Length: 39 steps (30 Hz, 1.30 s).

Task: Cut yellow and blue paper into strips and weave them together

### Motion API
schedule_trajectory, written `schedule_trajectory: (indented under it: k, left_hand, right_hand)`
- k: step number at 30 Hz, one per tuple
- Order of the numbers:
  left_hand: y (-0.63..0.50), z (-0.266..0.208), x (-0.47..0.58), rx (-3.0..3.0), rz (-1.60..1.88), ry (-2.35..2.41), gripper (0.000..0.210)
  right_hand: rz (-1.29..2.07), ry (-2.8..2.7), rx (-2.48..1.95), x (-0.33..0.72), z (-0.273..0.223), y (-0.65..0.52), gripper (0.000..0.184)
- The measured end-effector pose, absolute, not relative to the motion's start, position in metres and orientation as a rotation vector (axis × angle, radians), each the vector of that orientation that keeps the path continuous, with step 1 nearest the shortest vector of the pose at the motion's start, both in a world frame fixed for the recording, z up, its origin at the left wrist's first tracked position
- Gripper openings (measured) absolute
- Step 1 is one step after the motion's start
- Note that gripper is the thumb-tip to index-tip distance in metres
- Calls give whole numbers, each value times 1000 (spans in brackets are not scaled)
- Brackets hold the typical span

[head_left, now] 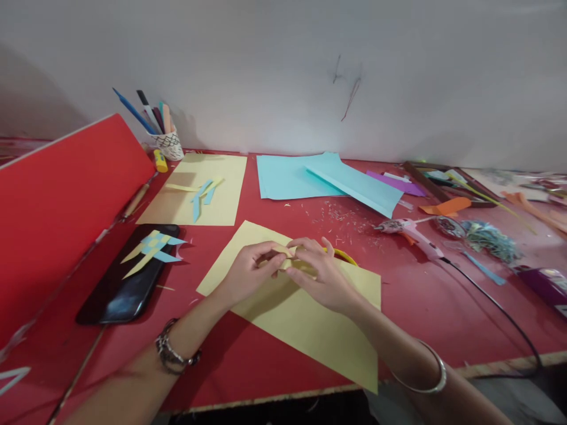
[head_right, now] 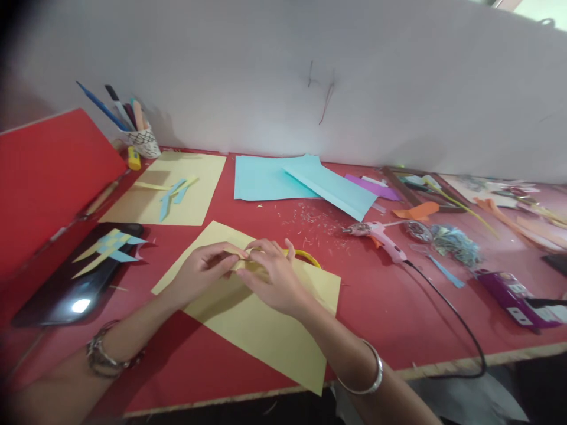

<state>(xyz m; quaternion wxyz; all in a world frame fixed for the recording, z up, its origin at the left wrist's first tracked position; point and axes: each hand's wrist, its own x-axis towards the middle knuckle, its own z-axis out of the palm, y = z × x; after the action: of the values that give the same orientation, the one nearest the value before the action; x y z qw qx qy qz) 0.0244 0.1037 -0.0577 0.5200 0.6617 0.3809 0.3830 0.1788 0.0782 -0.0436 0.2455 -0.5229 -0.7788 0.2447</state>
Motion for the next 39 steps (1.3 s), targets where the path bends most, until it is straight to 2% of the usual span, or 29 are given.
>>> schedule_trajectory:
  k: [4,10,14,21,29,35,39]
  left_hand:
    - [104,-58,25,1528,945,932,16]
    - [106,-57,25,1440,936,1072,28]
    - [107,-60,26,1429,861,1052,29]
    - [104,-58,27,1399,711,874,26]
    - [108,-64,24,1296,822,635,35]
    - [108,-57,25,1317,944,904,15]
    - [109,-53,26,1338,918,925,16]
  right_hand:
    - [714,-2038,-1415,180,-45,78,17]
    - [687,-2030,-1364,184,-46,77,12]
    - [658,-1934,-1360,183,-47,79,15]
    - [619,-1916,-1347,181,-46,80,20]
    - [575,-1886,-1319,181,-45,80,20]
    - [518,-1925,-1357,182,-47,81,17]
    - [507,-1959,-1358,183,-48,80,18]
